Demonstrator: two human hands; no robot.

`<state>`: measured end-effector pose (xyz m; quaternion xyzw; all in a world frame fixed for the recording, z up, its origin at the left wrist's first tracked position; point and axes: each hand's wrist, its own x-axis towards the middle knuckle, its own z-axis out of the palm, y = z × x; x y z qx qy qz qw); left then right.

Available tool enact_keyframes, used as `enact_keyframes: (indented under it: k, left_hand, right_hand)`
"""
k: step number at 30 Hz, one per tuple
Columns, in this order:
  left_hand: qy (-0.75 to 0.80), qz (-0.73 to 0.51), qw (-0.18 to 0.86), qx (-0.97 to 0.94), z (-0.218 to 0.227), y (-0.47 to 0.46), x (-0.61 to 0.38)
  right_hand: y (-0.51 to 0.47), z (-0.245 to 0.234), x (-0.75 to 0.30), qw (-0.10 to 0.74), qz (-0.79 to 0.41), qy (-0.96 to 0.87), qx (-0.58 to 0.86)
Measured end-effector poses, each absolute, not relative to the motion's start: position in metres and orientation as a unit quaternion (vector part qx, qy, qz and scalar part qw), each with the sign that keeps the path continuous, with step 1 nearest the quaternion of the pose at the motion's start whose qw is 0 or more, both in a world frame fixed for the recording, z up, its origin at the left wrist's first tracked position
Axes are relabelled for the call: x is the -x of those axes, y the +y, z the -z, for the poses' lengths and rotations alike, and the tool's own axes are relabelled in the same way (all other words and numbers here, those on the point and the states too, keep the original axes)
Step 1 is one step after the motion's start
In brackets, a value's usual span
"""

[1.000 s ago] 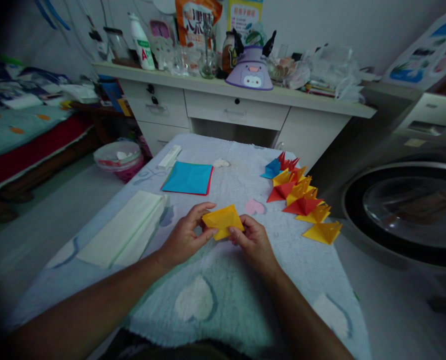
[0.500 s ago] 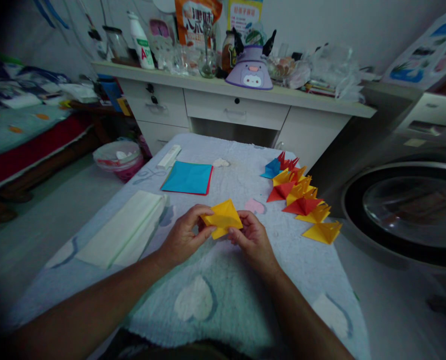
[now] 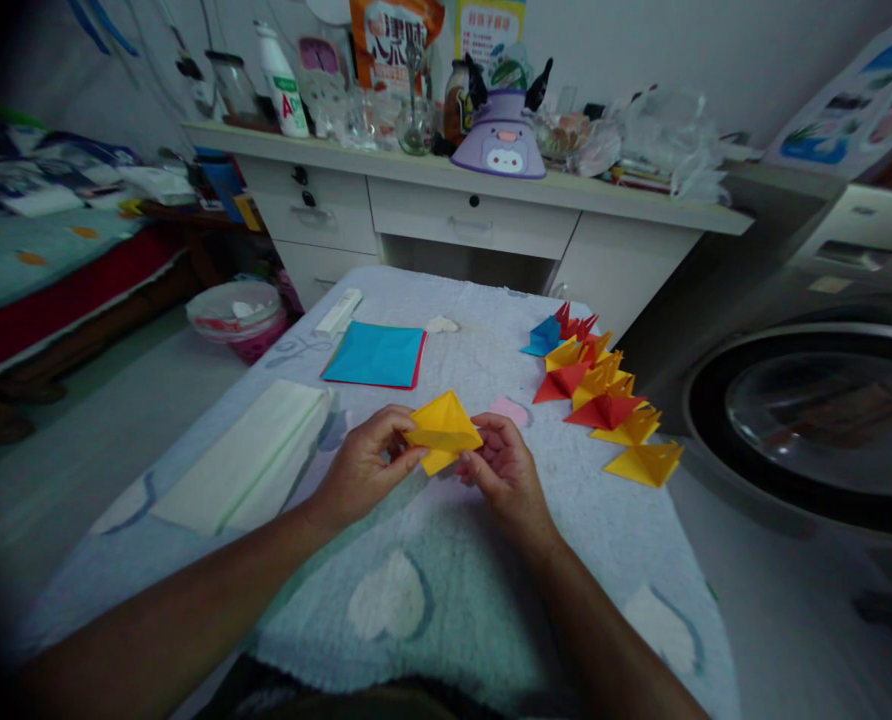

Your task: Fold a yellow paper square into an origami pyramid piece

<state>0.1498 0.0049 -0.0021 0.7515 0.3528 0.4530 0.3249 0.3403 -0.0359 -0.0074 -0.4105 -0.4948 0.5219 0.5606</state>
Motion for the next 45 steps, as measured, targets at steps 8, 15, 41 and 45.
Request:
enact_keyframes:
  k: [8, 15, 41, 45]
  left_hand:
    - [0.329, -0.425, 0.324, -0.779, -0.001, 0.006, -0.146]
    - [0.336, -0.405, 0.338, -0.781, 0.001, 0.008, -0.147]
    - [0.368, -0.435, 0.444, -0.692, 0.002, 0.013, -0.151]
    - [0.374, -0.429, 0.417, -0.709, 0.001, 0.012, -0.150]
  right_hand:
    - [-0.035, 0.009, -0.339, 0.568, -0.518, -0.490, 0.412]
    - [-0.035, 0.010, -0.338, 0.566, -0.520, -0.485, 0.417]
    - [-0.042, 0.015, -0.338, 0.559, -0.373, -0.562, 0.482]
    - [-0.044, 0.012, -0.338, 0.572, -0.371, -0.557, 0.475]
